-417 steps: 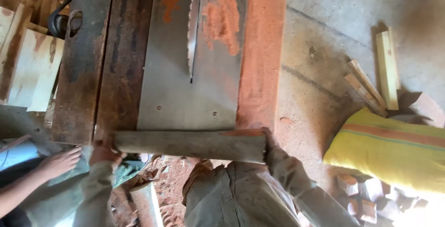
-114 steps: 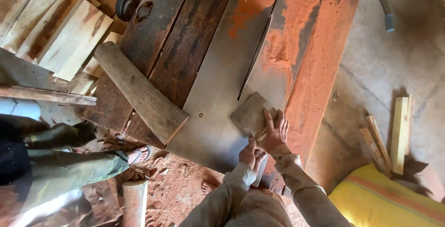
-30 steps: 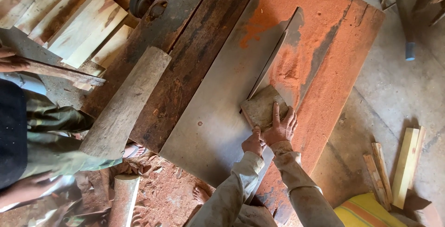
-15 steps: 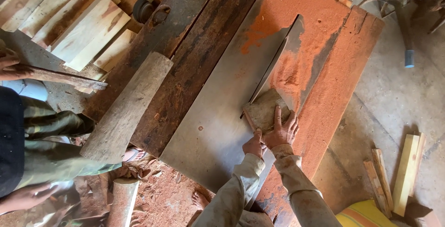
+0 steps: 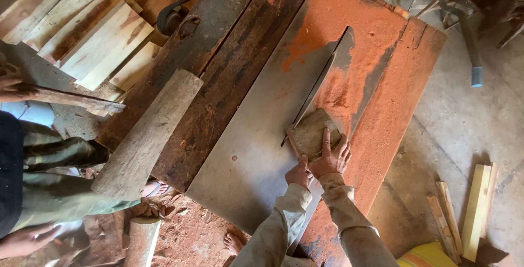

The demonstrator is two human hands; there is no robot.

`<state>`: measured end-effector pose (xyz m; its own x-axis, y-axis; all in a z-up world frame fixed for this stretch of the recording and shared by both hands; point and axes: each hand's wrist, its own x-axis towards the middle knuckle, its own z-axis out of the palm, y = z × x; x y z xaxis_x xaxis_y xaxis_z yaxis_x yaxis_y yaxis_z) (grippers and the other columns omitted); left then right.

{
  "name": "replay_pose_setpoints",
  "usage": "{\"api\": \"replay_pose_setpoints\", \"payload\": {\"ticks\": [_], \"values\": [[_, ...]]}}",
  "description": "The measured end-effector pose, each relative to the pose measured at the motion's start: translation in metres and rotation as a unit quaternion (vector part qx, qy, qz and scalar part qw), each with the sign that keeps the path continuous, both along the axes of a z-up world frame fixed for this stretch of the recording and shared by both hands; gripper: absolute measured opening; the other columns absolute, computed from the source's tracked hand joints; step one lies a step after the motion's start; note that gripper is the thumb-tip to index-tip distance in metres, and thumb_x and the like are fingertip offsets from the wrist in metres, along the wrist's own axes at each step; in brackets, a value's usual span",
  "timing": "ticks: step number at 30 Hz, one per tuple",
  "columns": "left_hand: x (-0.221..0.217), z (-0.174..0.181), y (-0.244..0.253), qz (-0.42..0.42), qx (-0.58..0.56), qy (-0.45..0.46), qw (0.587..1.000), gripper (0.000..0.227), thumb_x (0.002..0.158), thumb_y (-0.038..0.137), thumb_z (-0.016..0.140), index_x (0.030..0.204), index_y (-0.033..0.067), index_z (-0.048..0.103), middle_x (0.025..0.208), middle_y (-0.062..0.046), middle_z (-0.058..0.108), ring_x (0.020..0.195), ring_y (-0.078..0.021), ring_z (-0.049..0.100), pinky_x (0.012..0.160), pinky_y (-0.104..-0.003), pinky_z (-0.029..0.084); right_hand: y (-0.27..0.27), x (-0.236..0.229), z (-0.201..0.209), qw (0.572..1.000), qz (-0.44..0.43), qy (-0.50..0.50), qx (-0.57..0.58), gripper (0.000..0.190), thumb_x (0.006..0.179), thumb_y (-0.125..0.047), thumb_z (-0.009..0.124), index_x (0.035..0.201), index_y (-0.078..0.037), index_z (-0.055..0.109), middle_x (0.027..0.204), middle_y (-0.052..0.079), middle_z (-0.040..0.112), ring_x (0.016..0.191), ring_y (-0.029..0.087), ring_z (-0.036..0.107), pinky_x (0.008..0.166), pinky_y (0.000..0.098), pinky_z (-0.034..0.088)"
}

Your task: Cutting a wood block into smaller pieces using a table saw in a workshop environment.

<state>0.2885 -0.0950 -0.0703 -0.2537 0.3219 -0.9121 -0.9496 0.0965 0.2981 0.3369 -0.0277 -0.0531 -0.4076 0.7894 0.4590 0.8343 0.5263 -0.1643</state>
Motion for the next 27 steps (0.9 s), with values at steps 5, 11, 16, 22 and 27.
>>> {"api": "replay_pose_setpoints", "payload": {"ticks": [5,11,16,22,27], "values": [[0.006,-0.038,0.006,0.005,-0.034,0.013,0.999,0.073,0.087,0.034,0.087,0.122,-0.0231,0.058,0.116,-0.043,0.064,0.108,-0.0555,0.065,0.092,-0.065,0.054,0.002,-0.001,0.001,1.0,-0.004,0.001,-0.004,0.125,0.041,-0.065,0.069,0.156,-0.026,0.042,0.138,0.03,0.041,0.123,0.055,0.046,0.089,0.0601,0.043],[0.008,-0.051,0.013,0.04,-0.034,0.007,0.999,0.077,0.08,0.039,0.094,0.111,-0.0243,0.062,0.1,-0.043,0.066,0.094,-0.0549,0.07,0.083,-0.067,0.054,0.003,-0.003,0.0,0.999,-0.027,-0.004,-0.022,0.122,0.046,-0.069,0.068,0.157,-0.028,0.041,0.14,0.029,0.04,0.126,0.056,0.044,0.09,0.0638,0.044],[0.013,-0.088,0.013,0.04,-0.019,0.006,0.999,0.085,0.087,0.04,0.087,0.124,-0.0272,0.051,0.103,-0.044,0.064,0.098,-0.053,0.069,0.087,-0.065,0.052,0.006,-0.004,0.001,0.999,-0.028,-0.004,-0.023,0.125,0.042,-0.065,0.072,0.157,-0.029,0.04,0.139,0.028,0.04,0.128,0.055,0.044,0.091,0.0628,0.043],[0.008,-0.125,0.024,-0.235,0.041,0.116,0.964,0.088,0.096,0.064,0.067,0.158,0.0106,0.035,0.128,-0.03,0.065,0.118,-0.0424,0.066,0.097,-0.052,0.055,0.013,-0.011,0.005,0.994,-0.076,-0.031,-0.067,0.124,0.044,-0.062,0.075,0.157,-0.031,0.036,0.143,0.028,0.036,0.132,0.053,0.04,0.093,0.0645,0.043],[0.003,-0.092,0.038,-0.041,-0.037,0.003,0.999,0.079,0.083,0.053,0.089,0.128,-0.0043,0.059,0.108,-0.026,0.074,0.101,-0.0423,0.074,0.088,-0.061,0.054,0.025,-0.008,0.001,0.987,-0.087,-0.035,-0.131,0.13,0.045,-0.063,0.08,0.16,-0.031,0.028,0.145,0.028,0.031,0.135,0.052,0.034,0.098,0.0642,0.039]]}}
